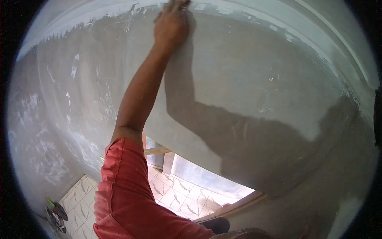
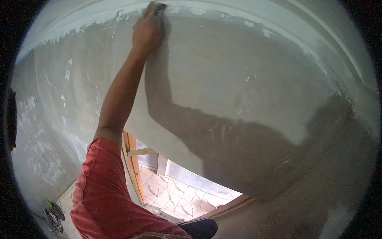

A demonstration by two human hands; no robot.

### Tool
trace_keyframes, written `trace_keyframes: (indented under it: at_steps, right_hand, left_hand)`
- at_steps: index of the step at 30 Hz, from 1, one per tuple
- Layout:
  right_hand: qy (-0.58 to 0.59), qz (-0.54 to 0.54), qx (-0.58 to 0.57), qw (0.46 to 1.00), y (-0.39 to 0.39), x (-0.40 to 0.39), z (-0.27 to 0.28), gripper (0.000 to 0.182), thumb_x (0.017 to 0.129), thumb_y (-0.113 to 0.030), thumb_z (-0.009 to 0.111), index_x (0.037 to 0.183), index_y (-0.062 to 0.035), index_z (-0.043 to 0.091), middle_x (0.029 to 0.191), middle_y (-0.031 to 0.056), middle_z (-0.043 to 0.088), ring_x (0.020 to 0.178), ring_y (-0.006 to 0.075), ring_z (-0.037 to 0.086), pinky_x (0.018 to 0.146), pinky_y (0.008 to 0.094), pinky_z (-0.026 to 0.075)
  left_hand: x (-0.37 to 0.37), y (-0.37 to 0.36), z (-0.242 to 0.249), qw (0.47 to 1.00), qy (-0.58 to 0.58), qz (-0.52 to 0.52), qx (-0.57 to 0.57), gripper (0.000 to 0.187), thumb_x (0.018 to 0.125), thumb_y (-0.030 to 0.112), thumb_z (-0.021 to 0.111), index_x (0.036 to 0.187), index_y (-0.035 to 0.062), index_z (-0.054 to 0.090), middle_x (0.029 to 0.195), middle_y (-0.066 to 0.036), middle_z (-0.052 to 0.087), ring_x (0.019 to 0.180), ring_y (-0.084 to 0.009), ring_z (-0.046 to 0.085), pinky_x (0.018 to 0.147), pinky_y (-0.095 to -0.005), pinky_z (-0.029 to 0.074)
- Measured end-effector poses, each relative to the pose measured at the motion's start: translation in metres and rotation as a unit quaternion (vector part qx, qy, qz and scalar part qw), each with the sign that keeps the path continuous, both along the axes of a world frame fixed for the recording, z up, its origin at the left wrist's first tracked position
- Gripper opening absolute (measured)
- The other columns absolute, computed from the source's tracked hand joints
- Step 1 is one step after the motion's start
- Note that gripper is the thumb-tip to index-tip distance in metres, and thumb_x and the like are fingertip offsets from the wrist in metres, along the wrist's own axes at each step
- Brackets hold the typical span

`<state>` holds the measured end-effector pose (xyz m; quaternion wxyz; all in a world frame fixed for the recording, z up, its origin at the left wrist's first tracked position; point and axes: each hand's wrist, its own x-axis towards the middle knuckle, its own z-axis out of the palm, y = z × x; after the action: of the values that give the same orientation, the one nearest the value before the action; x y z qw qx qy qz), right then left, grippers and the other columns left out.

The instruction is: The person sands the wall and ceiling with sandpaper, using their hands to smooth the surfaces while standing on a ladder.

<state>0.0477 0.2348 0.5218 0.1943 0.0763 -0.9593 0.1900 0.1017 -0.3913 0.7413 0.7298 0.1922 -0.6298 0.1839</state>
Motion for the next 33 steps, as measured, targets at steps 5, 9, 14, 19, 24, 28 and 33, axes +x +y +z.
trace_keyframes:
  at_steps: [5, 9, 14, 19, 24, 28, 33]
  right_hand:
    - [-0.019, -0.003, 0.003, 1.000, 0.003, -0.003, -0.002, 0.072, 0.099, -0.042, 0.054, 0.154, -0.0109, 0.019, 0.159, 0.0124, 0.026, 0.144, 0.0224, 0.025, 0.118, 0.0373, 0.021]
    - [-0.001, -0.004, -0.004, 1.000, 0.002, -0.002, -0.004, 0.070, 0.098, -0.041, 0.055, 0.152, -0.0100, 0.022, 0.157, 0.0131, 0.028, 0.143, 0.0232, 0.027, 0.117, 0.0385, 0.023]
    - [0.021, -0.005, -0.017, 1.000, 0.002, -0.006, -0.006, 0.066, 0.097, -0.040, 0.055, 0.148, -0.0082, 0.029, 0.152, 0.0144, 0.034, 0.141, 0.0250, 0.031, 0.115, 0.0408, 0.027]
    - [0.042, 0.000, -0.026, 0.999, 0.005, -0.009, -0.009, 0.062, 0.095, -0.038, 0.056, 0.145, -0.0064, 0.036, 0.148, 0.0156, 0.040, 0.138, 0.0268, 0.036, 0.112, 0.0430, 0.030]
    - [0.069, 0.001, -0.043, 0.997, 0.013, -0.010, -0.015, 0.058, 0.094, -0.036, 0.056, 0.141, -0.0046, 0.043, 0.143, 0.0169, 0.045, 0.135, 0.0286, 0.040, 0.109, 0.0453, 0.034]
    - [0.130, 0.001, -0.085, 0.988, 0.019, -0.020, -0.025, 0.056, 0.093, -0.035, 0.056, 0.138, -0.0031, 0.048, 0.140, 0.0179, 0.050, 0.133, 0.0300, 0.043, 0.107, 0.0471, 0.037]
    - [0.242, 0.138, -0.166, 0.946, -0.023, -0.073, -0.008, 0.059, 0.092, -0.040, 0.056, 0.135, 0.0004, 0.053, 0.140, 0.0193, 0.052, 0.132, 0.0317, 0.046, 0.109, 0.0470, 0.035]
  left_hand:
    - [-0.034, -0.038, -0.011, 0.995, 0.039, 0.075, -0.060, 0.040, 0.097, 0.021, 0.045, 0.132, 0.0069, 0.056, 0.143, -0.019, 0.048, 0.134, -0.0424, 0.041, 0.107, -0.0546, 0.036]
    - [-0.057, 0.021, -0.011, 0.994, 0.068, -0.077, -0.033, 0.043, 0.096, 0.018, 0.046, 0.133, -0.0017, 0.052, 0.147, -0.025, 0.041, 0.134, -0.0489, 0.039, 0.111, -0.0540, 0.031]
    - [-0.048, 0.122, 0.004, 0.988, 0.036, -0.003, 0.149, 0.041, 0.094, 0.016, 0.046, 0.134, 0.0065, 0.054, 0.141, -0.022, 0.048, 0.135, -0.0359, 0.040, 0.109, -0.0551, 0.031]
    - [-0.104, 0.124, -0.004, 0.995, 0.052, -0.065, 0.060, 0.048, 0.094, 0.020, 0.048, 0.137, -0.0012, 0.048, 0.145, -0.025, 0.043, 0.138, -0.0375, 0.037, 0.113, -0.0511, 0.027]
    - [-0.163, 0.216, -0.049, 0.946, -0.053, -0.294, -0.127, 0.051, 0.086, 0.016, 0.058, 0.129, -0.0112, 0.051, 0.142, -0.029, 0.044, 0.134, -0.0420, 0.042, 0.110, -0.0492, 0.036]
    - [-0.125, 0.260, -0.083, 0.871, -0.093, -0.451, -0.172, 0.041, 0.091, 0.013, 0.058, 0.129, -0.0032, 0.054, 0.135, -0.026, 0.051, 0.126, -0.0432, 0.050, 0.105, -0.0497, 0.041]
    - [-0.085, 0.239, -0.119, 0.639, -0.411, -0.650, 0.017, 0.028, 0.100, 0.015, 0.050, 0.123, -0.0013, 0.056, 0.111, -0.016, 0.065, 0.100, -0.0288, 0.066, 0.086, -0.0363, 0.053]
